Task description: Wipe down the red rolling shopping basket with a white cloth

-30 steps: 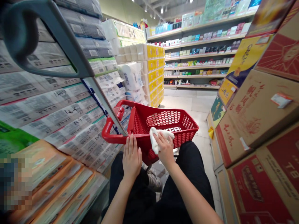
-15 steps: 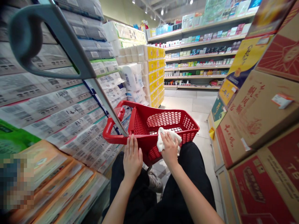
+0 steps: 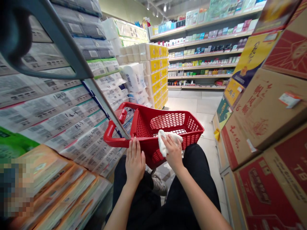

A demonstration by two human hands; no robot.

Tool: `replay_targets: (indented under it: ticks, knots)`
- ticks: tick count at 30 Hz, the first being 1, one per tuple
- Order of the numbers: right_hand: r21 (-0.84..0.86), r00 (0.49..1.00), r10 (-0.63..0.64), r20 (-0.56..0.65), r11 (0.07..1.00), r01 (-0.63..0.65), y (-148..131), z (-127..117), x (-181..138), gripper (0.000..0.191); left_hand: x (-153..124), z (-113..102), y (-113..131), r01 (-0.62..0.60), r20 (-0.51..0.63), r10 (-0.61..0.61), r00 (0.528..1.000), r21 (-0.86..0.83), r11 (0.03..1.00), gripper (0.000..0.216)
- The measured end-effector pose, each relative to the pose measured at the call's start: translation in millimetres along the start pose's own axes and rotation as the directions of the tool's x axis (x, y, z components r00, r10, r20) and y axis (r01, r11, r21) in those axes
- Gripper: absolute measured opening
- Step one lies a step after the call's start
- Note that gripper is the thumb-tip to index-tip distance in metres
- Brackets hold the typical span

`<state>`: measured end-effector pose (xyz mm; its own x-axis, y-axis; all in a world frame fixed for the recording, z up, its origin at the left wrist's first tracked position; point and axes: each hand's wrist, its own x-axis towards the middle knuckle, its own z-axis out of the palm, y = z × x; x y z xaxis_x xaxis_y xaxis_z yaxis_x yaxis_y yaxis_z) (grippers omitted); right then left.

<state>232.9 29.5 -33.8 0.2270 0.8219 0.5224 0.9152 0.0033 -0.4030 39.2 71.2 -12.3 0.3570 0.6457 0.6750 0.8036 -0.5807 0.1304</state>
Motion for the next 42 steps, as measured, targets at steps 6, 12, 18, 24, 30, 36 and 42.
replay_targets:
  ticks: [6,12,18,24,30,36,42]
  knots:
    - [-0.135,0.990,0.139,-0.033,0.981,-0.143,48.8,-12.4,-7.5,0.066,-0.3,0.6,0.0,0.004,-0.008,-0.005,1.000,-0.013,1.000,0.069]
    - [-0.029,0.985,0.169,-0.035,0.985,-0.170,-1.3,-1.3,3.1,0.072,0.2,1.4,0.2,0.000,-0.022,-0.001,1.000,-0.036,0.999,0.067]
    - [0.165,0.997,-0.032,0.065,0.986,0.020,-89.0,5.3,19.1,0.068,-1.5,-0.5,-4.0,-0.043,-0.006,0.042,0.999,-0.049,0.998,0.068]
    - [0.153,0.993,-0.106,0.058,0.984,0.096,-72.5,3.0,17.1,0.066,-1.7,-0.9,-3.4,-0.028,0.017,0.029,0.999,-0.042,0.999,0.068]
    - [-0.074,1.000,-0.021,0.006,0.997,0.021,6.9,-2.2,0.8,0.076,-0.1,0.5,1.3,0.012,-0.002,-0.012,1.000,-0.030,0.999,0.068]
    - [-0.135,0.995,0.079,-0.052,0.987,-0.086,46.5,-9.3,-5.3,0.069,0.3,-0.7,1.4,0.012,0.000,-0.012,1.000,-0.011,1.000,0.068]
    - [-0.002,0.997,0.069,-0.025,0.998,-0.069,-23.3,3.9,3.7,0.080,-0.4,0.7,0.9,0.009,-0.008,-0.009,1.000,-0.022,1.000,0.069]
